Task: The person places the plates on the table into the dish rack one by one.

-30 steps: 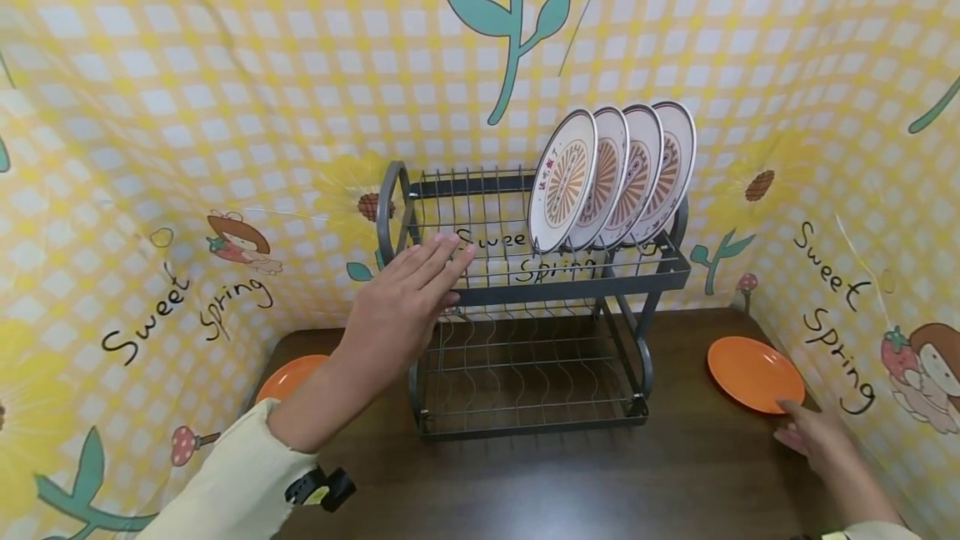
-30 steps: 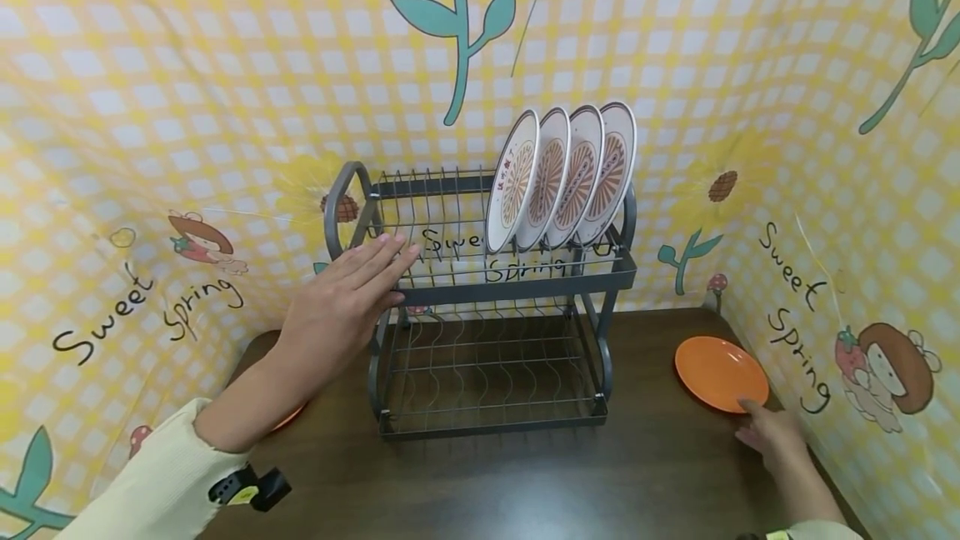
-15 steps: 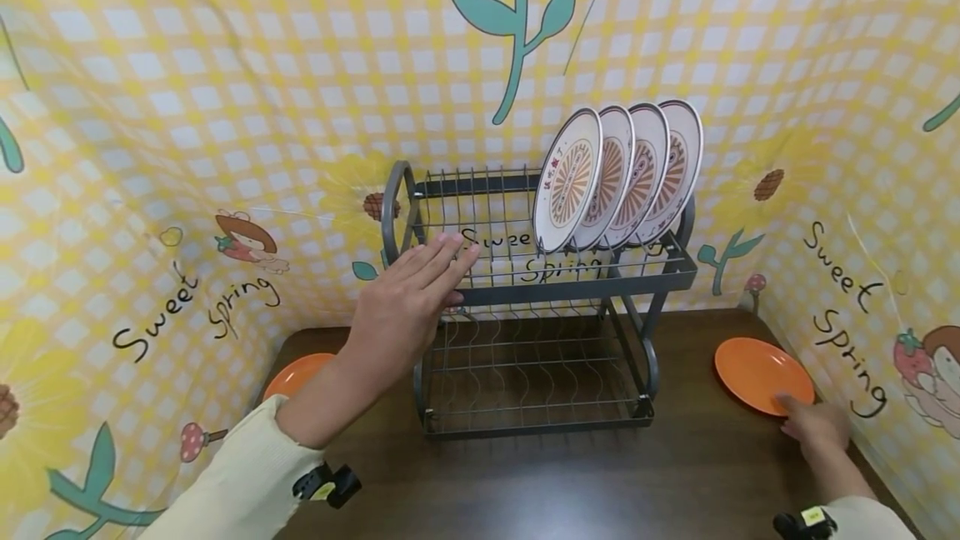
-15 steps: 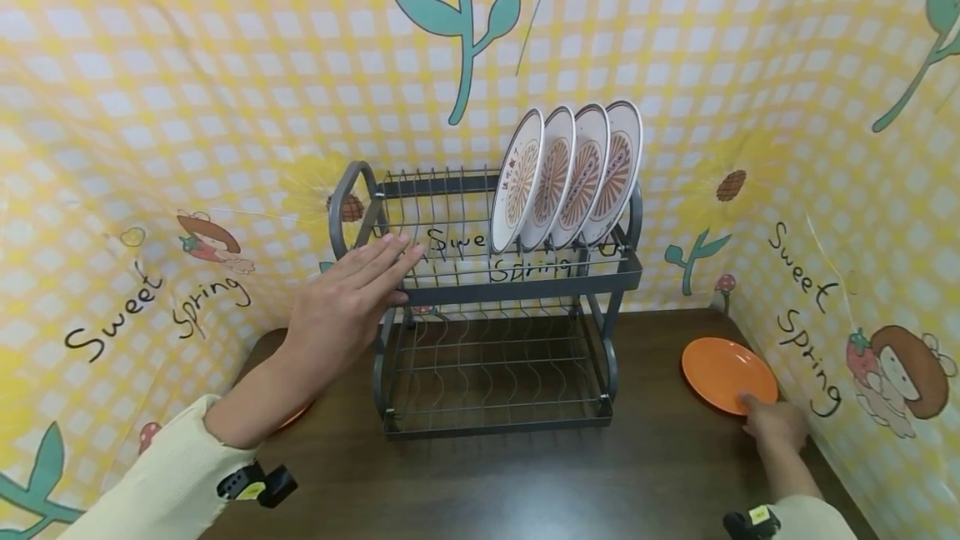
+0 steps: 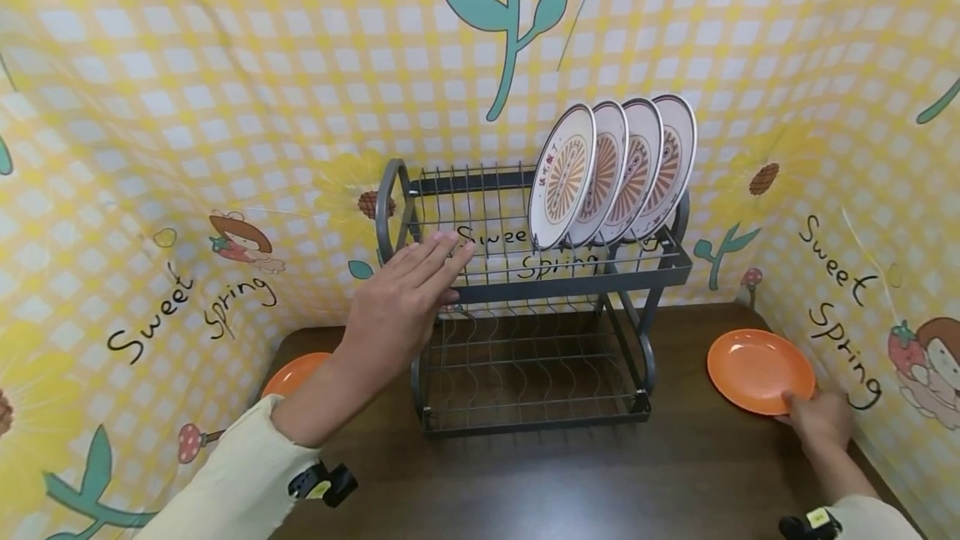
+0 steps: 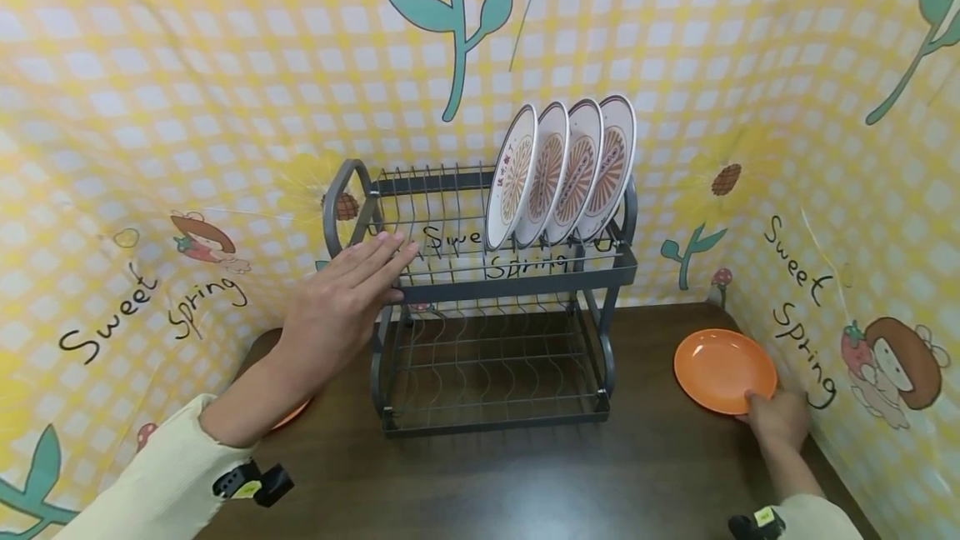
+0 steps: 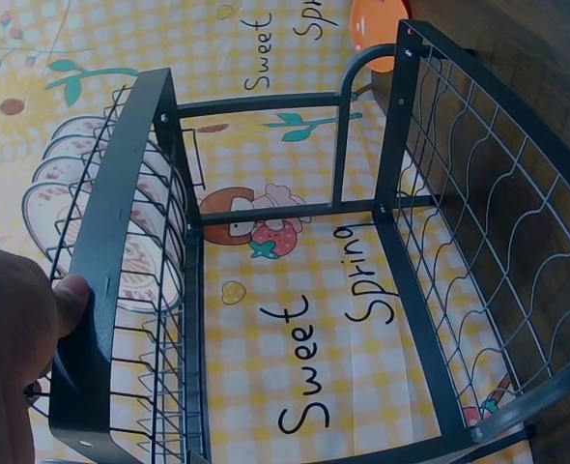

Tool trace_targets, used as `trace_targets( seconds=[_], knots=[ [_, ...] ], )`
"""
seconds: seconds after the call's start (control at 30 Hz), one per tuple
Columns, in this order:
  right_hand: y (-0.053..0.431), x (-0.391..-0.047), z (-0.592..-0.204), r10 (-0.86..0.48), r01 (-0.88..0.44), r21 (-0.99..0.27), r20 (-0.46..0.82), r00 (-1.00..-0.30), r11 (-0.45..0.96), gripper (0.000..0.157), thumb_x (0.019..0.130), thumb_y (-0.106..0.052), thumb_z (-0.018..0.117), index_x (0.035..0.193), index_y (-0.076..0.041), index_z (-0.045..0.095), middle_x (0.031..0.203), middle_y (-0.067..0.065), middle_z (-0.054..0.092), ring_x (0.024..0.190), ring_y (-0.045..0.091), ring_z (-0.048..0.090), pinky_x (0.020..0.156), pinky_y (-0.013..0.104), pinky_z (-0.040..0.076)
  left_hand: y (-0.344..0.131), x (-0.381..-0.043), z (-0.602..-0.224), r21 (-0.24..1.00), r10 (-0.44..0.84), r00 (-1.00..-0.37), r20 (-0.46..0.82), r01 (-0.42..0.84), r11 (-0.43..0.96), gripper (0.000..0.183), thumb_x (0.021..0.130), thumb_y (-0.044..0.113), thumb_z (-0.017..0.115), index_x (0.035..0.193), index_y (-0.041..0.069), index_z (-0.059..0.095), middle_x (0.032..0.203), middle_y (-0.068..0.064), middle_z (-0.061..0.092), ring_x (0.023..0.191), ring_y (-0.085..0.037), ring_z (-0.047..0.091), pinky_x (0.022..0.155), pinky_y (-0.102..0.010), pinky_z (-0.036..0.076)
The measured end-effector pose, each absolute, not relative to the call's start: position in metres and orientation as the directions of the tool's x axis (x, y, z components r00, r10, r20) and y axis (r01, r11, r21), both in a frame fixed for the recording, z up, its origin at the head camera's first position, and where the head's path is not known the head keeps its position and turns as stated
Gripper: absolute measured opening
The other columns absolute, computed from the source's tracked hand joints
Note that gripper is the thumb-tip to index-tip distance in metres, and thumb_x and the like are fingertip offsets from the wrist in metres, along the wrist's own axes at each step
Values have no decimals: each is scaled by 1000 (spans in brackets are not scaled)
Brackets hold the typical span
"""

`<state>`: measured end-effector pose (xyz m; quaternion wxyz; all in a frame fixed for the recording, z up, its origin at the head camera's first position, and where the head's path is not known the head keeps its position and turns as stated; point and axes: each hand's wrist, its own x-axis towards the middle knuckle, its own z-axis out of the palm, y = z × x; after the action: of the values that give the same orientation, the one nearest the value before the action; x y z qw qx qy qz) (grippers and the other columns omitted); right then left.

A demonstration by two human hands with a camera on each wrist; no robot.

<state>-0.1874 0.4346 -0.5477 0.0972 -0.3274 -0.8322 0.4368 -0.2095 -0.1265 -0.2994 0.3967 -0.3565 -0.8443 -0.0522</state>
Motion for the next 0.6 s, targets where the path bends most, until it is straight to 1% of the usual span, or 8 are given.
trace_targets(
  seconds=[0.03, 0.13, 0.2, 0.27, 0.37, 0.43, 0.53, 0.6],
  knots=[
    [435, -186, -546, 627, 429, -791, -75, -775, 436, 36, 89, -4, 58, 110, 23, 46, 61, 16, 63, 43, 16, 63, 41, 29, 53, -127, -210, -299, -193, 558, -430, 709, 644, 741, 56, 88, 19, 69, 141, 16, 51, 140, -7, 53, 130, -22, 51, 107, -41, 44],
    [432, -181, -538, 608, 356, -784, 34, -793, 508, 36, 89, -5, 60, 112, 18, 46, 72, 25, 64, 42, 12, 61, 39, 29, 52, -127, -210, -300, -190, 556, -425, 715, 647, 738, 55, 88, 19, 70, 140, 16, 52, 140, -7, 53, 129, -22, 53, 106, -42, 46],
    [429, -176, -531, 586, 318, -778, 77, -807, 541, 38, 91, -7, 59, 118, 17, 48, 76, 27, 65, 42, 9, 60, 40, 28, 52, -127, -210, -301, -188, 556, -425, 714, 648, 738, 56, 88, 19, 69, 140, 16, 52, 140, -6, 53, 128, -23, 53, 105, -43, 46],
    [426, -172, -523, 568, 293, -772, 105, -816, 564, 43, 94, -12, 57, 125, 17, 48, 77, 26, 67, 42, 6, 60, 40, 27, 52, -127, -211, -302, -186, 556, -425, 714, 650, 737, 56, 88, 19, 69, 141, 16, 51, 141, -6, 52, 128, -23, 54, 104, -43, 46],
    [420, -169, -509, 558, 270, -753, 152, -816, 601, 47, 96, -21, 57, 126, 14, 53, 70, 14, 68, 43, 0, 58, 40, 24, 50, -128, -211, -302, -192, 557, -425, 713, 646, 739, 56, 89, 20, 67, 142, 17, 50, 142, -5, 51, 128, -23, 53, 105, -43, 46],
    [417, -169, -500, 562, 247, -759, 183, -807, 602, 49, 96, -26, 58, 128, 11, 55, 64, -2, 65, 43, -3, 57, 40, 22, 50, -128, -211, -302, -197, 557, -424, 714, 642, 741, 55, 89, 21, 67, 142, 17, 50, 142, -5, 51, 129, -23, 53, 106, -42, 45],
    [409, -168, -486, 576, 203, -786, 225, -786, 584, 48, 94, -26, 62, 129, 6, 58, 61, -26, 54, 44, -8, 55, 41, 17, 49, -128, -211, -301, -204, 557, -422, 715, 636, 744, 54, 90, 21, 67, 141, 17, 51, 142, -5, 51, 129, -22, 52, 106, -41, 45],
    [404, -168, -475, 592, 167, -835, 216, -776, 524, 48, 92, -23, 65, 131, 4, 56, 62, -33, 51, 46, -9, 57, 43, 16, 51, -128, -211, -300, -205, 556, -419, 718, 637, 743, 53, 89, 20, 68, 140, 16, 52, 141, -5, 51, 129, -23, 52, 106, -41, 45]
  ],
)
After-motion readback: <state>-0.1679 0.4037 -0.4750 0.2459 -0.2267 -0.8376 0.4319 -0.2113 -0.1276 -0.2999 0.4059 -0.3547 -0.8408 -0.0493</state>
